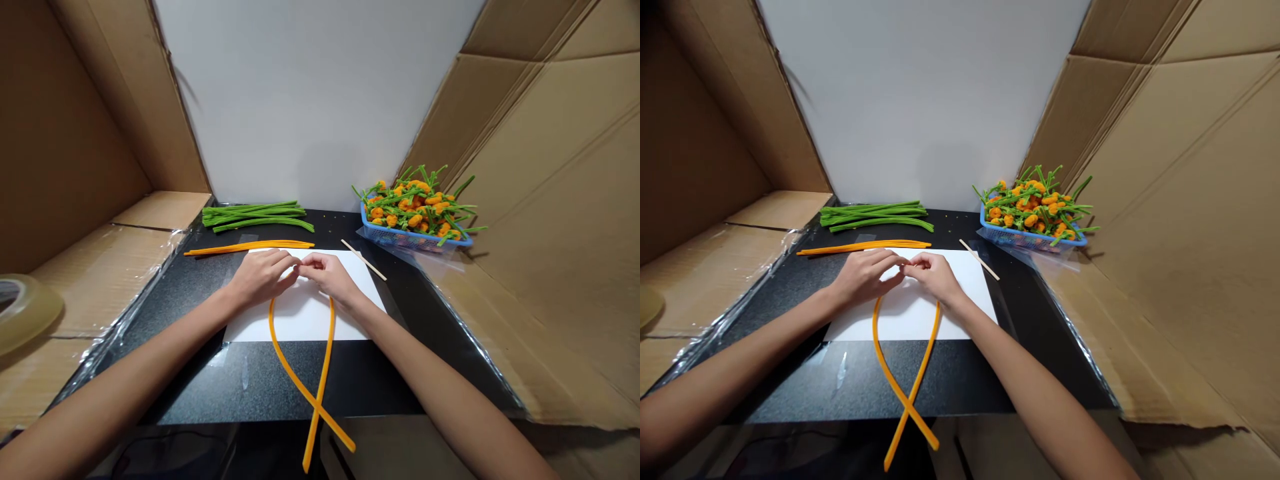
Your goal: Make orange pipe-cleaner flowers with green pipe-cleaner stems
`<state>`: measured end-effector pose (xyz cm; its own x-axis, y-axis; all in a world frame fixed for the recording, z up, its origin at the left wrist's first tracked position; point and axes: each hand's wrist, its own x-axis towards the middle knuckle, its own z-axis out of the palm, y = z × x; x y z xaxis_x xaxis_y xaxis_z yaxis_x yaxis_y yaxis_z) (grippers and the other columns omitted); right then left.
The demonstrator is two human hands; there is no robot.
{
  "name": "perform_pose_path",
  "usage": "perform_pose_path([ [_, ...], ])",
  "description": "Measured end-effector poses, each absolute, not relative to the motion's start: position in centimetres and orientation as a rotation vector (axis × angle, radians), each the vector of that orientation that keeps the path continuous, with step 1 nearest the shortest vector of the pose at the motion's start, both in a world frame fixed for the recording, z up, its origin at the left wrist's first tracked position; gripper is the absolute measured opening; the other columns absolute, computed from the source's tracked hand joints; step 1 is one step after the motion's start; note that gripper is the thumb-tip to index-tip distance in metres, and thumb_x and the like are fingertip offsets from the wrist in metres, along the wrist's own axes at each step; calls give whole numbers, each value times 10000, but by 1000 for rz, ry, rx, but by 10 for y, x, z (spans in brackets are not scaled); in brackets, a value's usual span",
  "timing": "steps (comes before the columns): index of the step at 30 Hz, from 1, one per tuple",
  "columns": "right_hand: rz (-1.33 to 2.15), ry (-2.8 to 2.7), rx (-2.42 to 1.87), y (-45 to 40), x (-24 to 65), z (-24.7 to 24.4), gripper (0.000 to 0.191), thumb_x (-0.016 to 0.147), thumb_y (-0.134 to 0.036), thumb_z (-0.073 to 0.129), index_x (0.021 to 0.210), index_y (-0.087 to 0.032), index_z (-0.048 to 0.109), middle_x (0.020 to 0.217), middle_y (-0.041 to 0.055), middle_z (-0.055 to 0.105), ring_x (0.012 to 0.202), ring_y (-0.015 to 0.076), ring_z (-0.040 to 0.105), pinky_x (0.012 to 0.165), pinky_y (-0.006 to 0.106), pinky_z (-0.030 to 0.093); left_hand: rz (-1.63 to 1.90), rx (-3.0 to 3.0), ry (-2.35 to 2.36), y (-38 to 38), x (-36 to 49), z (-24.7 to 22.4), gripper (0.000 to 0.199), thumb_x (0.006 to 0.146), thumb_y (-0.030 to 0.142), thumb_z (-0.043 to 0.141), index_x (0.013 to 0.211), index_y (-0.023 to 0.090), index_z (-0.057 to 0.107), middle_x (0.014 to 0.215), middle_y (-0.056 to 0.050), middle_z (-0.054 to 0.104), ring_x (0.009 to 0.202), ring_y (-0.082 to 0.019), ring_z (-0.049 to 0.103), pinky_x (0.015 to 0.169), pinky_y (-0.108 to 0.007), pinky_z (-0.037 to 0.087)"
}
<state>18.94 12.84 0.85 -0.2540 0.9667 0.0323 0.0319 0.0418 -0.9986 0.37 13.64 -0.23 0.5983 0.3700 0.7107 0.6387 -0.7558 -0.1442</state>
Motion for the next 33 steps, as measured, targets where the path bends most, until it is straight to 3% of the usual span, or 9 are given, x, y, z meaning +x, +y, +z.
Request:
perform_pose_path([
  [8,1316,-1439,-1078,128,189,5,127,658,-271,721,594,-172,672,634,-12,596,635,125,477,628,275,332,-990,-2500,-865,134,6,0,150,929,249,553,882,193,684,774,-34,711,699,-148,658,619,-251,438],
  [13,1270,-1584,-1078,133,195,7,135,689,-297,706,656,-168,730,689,23,681,674,157,547,657,285,376,-910,-2491,-853,134,5,4,180,944,263,538,861,196,682,746,-31,681,667,-148,622,567,-261,394],
  [18,1047,-1868,-1013,138,203,10,136,746,-261,655,701,-183,756,731,27,728,722,184,603,706,301,413,-761,-2474,-762,135,3,7,187,960,231,514,854,186,661,758,-23,690,700,-152,632,610,-277,405],
  [23,1042,-1948,-1008,142,207,6,163,781,-230,623,756,-183,776,776,37,748,752,197,636,728,312,437,-735,-2480,-683,135,2,9,208,972,230,514,809,183,633,756,-28,673,691,-153,607,604,-285,398],
  [33,930,-1885,-1093,140,205,10,120,774,-250,695,701,-187,767,774,69,762,748,217,662,728,334,455,-557,-2382,-532,138,-4,9,223,965,157,540,750,180,595,657,-11,626,618,-161,557,595,-310,387],
])
